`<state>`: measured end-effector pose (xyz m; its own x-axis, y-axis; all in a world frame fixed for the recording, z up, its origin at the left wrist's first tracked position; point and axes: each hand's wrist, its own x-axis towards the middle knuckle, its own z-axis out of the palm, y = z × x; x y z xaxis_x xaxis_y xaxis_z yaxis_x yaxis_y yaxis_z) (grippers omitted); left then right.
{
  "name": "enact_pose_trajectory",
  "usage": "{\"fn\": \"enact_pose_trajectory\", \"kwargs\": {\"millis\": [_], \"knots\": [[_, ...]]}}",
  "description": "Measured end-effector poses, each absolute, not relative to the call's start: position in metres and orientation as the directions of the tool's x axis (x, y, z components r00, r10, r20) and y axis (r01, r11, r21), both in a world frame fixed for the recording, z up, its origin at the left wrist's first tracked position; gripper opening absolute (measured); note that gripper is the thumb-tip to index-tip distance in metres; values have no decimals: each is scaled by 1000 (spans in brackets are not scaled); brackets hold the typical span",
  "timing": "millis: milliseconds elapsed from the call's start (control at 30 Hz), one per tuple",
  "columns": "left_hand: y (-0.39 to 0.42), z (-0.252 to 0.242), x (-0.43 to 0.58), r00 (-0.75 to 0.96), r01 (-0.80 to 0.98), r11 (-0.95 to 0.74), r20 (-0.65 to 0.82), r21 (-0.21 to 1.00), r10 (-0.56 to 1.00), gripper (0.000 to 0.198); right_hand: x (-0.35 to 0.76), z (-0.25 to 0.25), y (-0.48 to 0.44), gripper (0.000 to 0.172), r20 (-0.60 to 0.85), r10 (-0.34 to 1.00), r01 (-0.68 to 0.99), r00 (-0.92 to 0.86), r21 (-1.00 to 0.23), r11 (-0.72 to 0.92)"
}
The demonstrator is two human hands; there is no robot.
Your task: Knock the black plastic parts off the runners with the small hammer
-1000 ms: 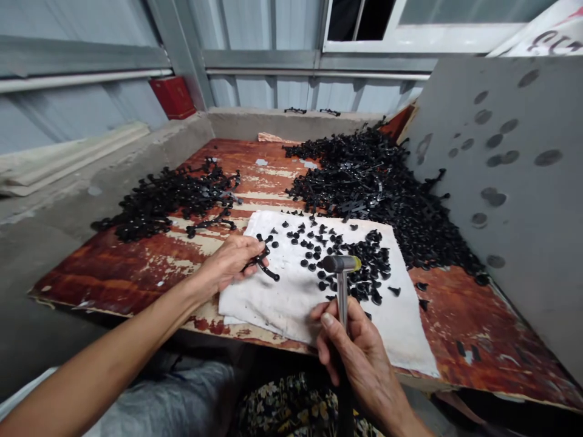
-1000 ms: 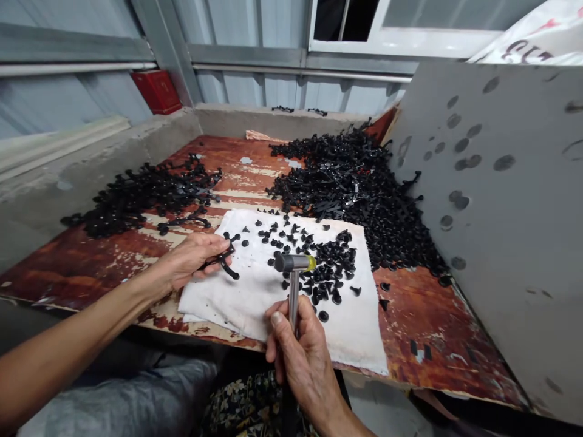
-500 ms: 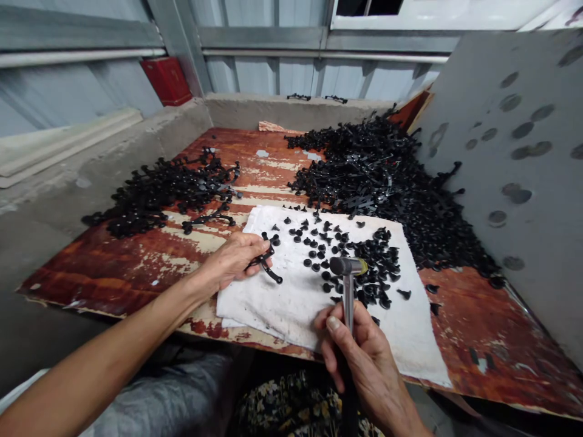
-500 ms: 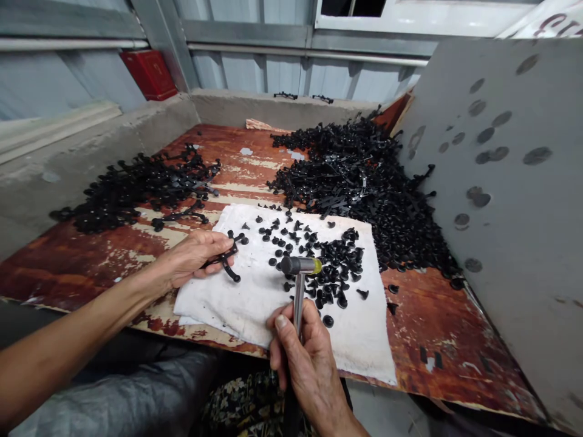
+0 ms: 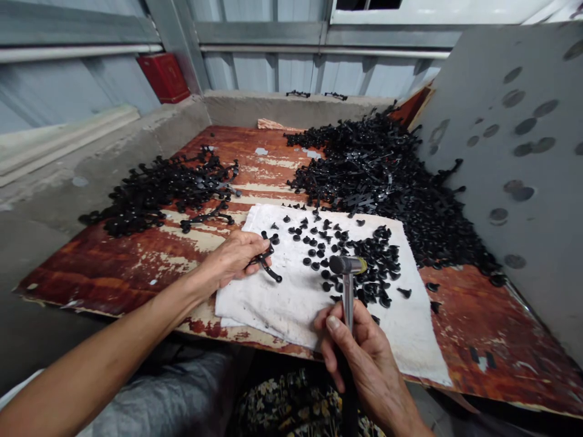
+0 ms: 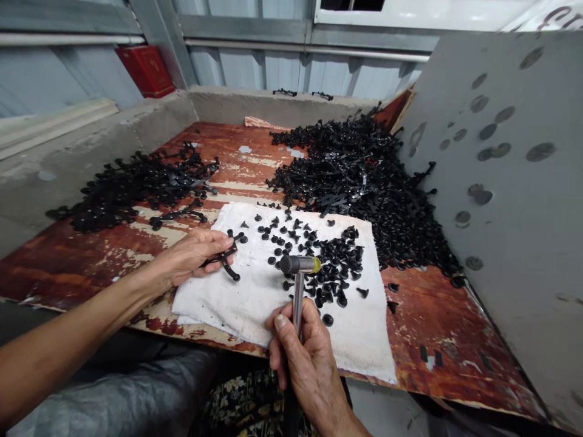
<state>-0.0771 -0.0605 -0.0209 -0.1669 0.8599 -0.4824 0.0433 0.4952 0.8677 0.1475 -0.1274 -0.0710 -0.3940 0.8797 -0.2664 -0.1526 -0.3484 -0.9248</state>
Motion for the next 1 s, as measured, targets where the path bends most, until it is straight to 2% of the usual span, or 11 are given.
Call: {"fn": "enact_pose_trajectory", "kwargs": {"millis": [267,367,433,500,567,667,767,867,1000], "knots": [[-54,-17,-80,-184,129,524,-499,842,847,24,151,-63,-126,40,-291,860,-85,-420,-931,-356],[-50,-15,-84,-148,163,532,-512,831,846,25,161,-47,-120,37,-281,853,84,-440,-959,-272],[-47,-13,-87,-132,191,536,-519,822,844,25,167,-36,-110,33,-196,890,270,-413,-959,-86],[-44,-11,-89,-114,218,528,-516,821,849,26,167,-30,-94,32,-30,908,415,-418,-895,161],[-42,-10,-91,-96,252,509,-502,823,859,25,162,-29,-74,38,181,852,471,-491,-768,435],[-39,-9,-93,-84,311,481,-480,820,873,23,149,-33,-47,47,320,728,483,-606,-579,657],[-36,-9,-94,-89,330,481,-480,812,873,21,137,-39,-35,53,404,643,457,-651,-469,756],[-35,-9,-94,-94,312,494,-491,812,866,19,131,-41,-35,58,459,618,459,-638,-418,784],[-36,-7,-94,-89,287,504,-501,815,861,20,129,-40,-36,63,427,608,506,-669,-338,794]]}}
